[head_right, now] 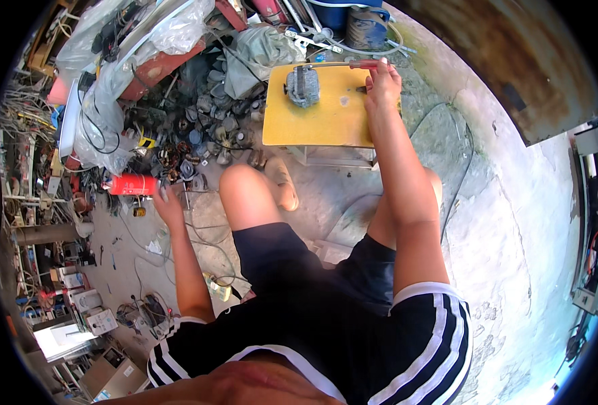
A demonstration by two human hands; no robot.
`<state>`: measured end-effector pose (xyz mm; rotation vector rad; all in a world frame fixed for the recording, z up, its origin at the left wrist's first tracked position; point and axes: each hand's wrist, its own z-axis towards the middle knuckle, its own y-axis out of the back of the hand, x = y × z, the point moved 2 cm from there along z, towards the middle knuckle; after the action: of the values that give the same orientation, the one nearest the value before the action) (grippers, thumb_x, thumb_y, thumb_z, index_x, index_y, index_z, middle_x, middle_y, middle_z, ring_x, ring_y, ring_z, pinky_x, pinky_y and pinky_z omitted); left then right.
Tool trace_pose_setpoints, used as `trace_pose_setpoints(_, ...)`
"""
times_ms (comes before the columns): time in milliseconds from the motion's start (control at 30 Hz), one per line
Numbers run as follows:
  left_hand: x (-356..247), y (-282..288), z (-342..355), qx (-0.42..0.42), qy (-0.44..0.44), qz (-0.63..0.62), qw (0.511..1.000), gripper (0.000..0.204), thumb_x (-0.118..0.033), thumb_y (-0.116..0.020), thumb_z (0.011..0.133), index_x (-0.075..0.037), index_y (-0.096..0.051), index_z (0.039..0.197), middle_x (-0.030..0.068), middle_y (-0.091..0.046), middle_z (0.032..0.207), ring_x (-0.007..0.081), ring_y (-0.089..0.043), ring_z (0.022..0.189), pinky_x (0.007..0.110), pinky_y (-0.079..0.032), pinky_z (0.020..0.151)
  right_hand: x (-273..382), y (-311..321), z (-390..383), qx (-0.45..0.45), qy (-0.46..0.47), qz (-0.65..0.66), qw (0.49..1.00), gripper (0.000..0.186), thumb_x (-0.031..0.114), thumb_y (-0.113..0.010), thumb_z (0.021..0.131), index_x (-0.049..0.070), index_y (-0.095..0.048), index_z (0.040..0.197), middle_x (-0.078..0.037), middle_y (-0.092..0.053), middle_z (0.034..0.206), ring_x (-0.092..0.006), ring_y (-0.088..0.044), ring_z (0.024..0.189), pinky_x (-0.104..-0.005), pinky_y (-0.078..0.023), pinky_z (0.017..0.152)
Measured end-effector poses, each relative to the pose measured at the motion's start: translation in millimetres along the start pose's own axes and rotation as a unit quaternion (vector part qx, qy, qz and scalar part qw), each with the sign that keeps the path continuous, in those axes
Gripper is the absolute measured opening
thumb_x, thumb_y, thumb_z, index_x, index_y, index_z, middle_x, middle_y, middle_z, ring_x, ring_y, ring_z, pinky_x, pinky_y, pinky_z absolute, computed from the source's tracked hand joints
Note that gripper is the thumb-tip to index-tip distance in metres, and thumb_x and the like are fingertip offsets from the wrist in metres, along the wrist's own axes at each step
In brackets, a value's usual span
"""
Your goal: The person disassembles a mechanical part by hand, using a socket wrench to remove a bolt and then using a screwdriver to pry and loosen components of the assembly.
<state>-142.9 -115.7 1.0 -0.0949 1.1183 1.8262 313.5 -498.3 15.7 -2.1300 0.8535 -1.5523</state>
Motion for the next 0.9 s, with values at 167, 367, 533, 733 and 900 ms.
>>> trace_pose_setpoints(167, -245, -39, 95, 0.186, -0.126, -0.285, 0.932, 0.035, -0.018, -0.059, 0.099, -0.004, -0.058, 0.131, 0.0109, -0.061, 0.127, 0.0165, -0.059, 0.111, 0.030, -0.046, 0.097, 0, -4, 2, 0.012, -0.016, -0.023, 1.000, 0.024, 0.036, -0.070, 0.093, 0.016, -0.056, 0.092, 0.006, -0.056, 0.078, -0.0054, -0.049, 0.067, -0.0234, -0.037, 0.054)
trace_pose_setpoints(367, -333, -170, 47, 0.366, -0.173, -0.092, 0.910, 0.096, -0.063, -0.071, 0.078, -0.006, -0.037, 0.148, 0.0209, -0.046, 0.146, 0.0351, -0.039, 0.139, 0.062, -0.020, 0.114, 3, 3, 15, 0.043, -0.055, -0.017, 0.997, 0.027, 0.040, -0.064, 0.096, 0.017, -0.057, 0.082, 0.008, -0.045, 0.064, -0.0039, -0.038, 0.054, -0.0225, -0.030, 0.049)
trace_pose_setpoints(533, -323, -194, 28, 0.386, -0.127, -0.155, 0.900, 0.100, -0.060, -0.076, 0.073, -0.010, -0.035, 0.149, 0.0175, -0.044, 0.147, 0.0363, -0.038, 0.139, 0.068, -0.013, 0.113, 1, 15, 27, 0.079, -0.121, 0.000, 0.989, 0.025, 0.040, -0.064, 0.096, 0.018, -0.058, 0.087, 0.010, -0.052, 0.065, -0.0001, -0.049, 0.055, -0.0213, -0.037, 0.053)
trace_pose_setpoints(733, -311, -190, 28, 0.386, -0.108, -0.231, 0.887, 0.099, -0.059, -0.079, 0.069, -0.009, -0.038, 0.144, 0.0167, -0.047, 0.143, 0.0382, -0.032, 0.141, 0.069, -0.009, 0.111, 13, 8, 9, 0.055, -0.124, -0.033, 0.990, 0.027, 0.041, -0.067, 0.094, 0.016, -0.060, 0.087, 0.007, -0.057, 0.066, -0.0048, -0.051, 0.061, -0.0231, -0.039, 0.060)
trace_pose_setpoints(900, -307, -188, 42, 0.409, -0.122, -0.222, 0.877, 0.083, -0.055, -0.079, 0.073, -0.012, -0.050, 0.137, 0.0132, -0.057, 0.126, 0.0311, -0.045, 0.129, 0.065, -0.014, 0.110, 18, 7, 9, 0.042, -0.109, -0.036, 0.993, 0.027, 0.040, -0.069, 0.093, 0.014, -0.063, 0.093, 0.007, -0.061, 0.076, -0.0051, -0.053, 0.069, -0.0247, -0.038, 0.067)
